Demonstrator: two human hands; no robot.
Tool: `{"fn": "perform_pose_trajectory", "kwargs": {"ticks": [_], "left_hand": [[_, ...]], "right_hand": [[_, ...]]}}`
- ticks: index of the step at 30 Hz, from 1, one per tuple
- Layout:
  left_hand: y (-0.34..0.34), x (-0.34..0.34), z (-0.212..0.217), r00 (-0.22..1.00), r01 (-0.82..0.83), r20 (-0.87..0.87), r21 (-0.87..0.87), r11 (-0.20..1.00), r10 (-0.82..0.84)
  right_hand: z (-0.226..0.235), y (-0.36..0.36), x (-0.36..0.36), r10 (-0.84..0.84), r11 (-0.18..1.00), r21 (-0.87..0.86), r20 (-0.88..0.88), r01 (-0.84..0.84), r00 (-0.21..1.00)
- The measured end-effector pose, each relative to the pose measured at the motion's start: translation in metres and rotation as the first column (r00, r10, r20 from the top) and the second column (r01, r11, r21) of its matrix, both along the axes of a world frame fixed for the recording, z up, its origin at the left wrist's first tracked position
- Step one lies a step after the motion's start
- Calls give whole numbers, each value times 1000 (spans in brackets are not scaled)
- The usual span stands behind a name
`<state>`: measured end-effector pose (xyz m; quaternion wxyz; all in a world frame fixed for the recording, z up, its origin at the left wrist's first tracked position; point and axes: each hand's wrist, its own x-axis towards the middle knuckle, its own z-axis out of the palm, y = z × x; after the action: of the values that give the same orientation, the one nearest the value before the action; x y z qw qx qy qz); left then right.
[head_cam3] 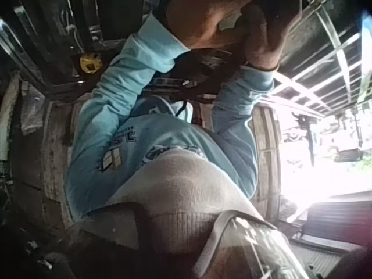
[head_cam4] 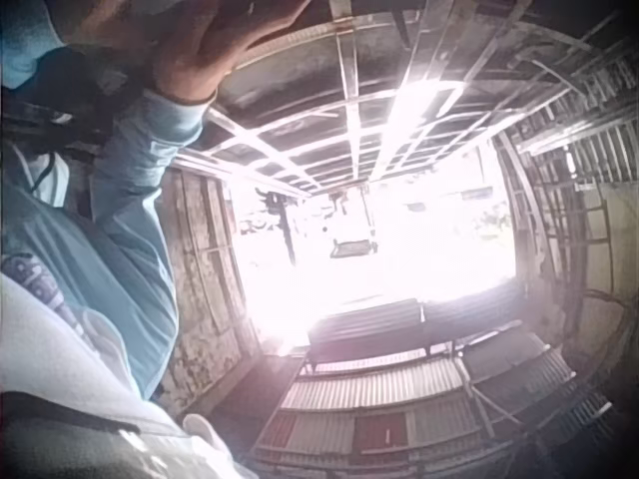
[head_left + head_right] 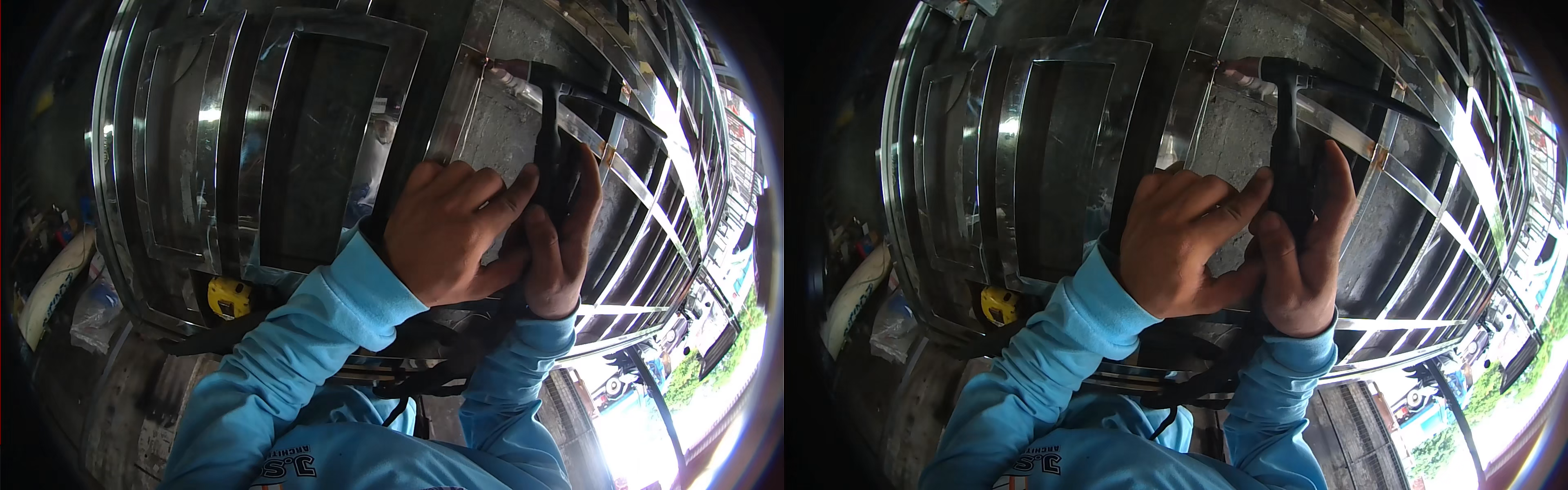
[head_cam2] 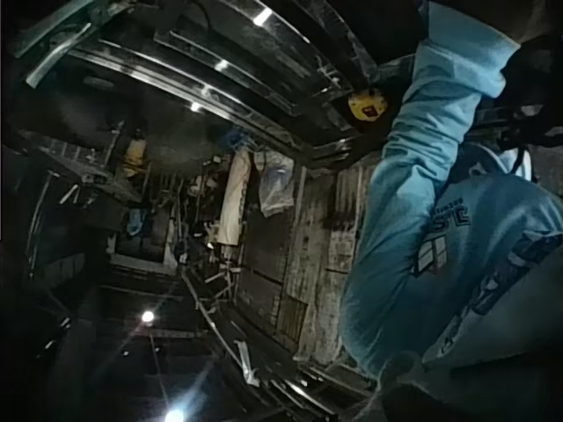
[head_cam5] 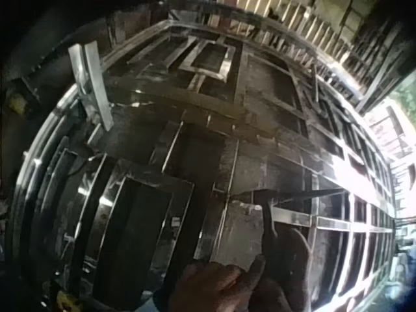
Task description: The person adjusts a welding torch and welds the joints of a metal frame.
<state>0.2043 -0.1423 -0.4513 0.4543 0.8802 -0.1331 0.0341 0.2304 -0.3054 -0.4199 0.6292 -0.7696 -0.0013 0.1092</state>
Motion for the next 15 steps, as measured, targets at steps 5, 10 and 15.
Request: {"fn": "perform_pose_trajectory", "kwargs": {"ticks": [5, 10, 15], "left_hand": [[-1, 1, -1, 1000, -11, 18, -28, 1000, 12], [-1, 0, -2, 999, -23, 26, -39, 999, 24], [-2, 1, -1, 1000, -18, 4, -27, 999, 18]], "right_hand": [[-1, -2, 1, 24, 1000, -11, 3, -24, 1000], [0, 1, 1, 37, 998, -56, 28, -35, 999], [1, 1, 1, 19, 999, -48, 26, -18, 999]]}}
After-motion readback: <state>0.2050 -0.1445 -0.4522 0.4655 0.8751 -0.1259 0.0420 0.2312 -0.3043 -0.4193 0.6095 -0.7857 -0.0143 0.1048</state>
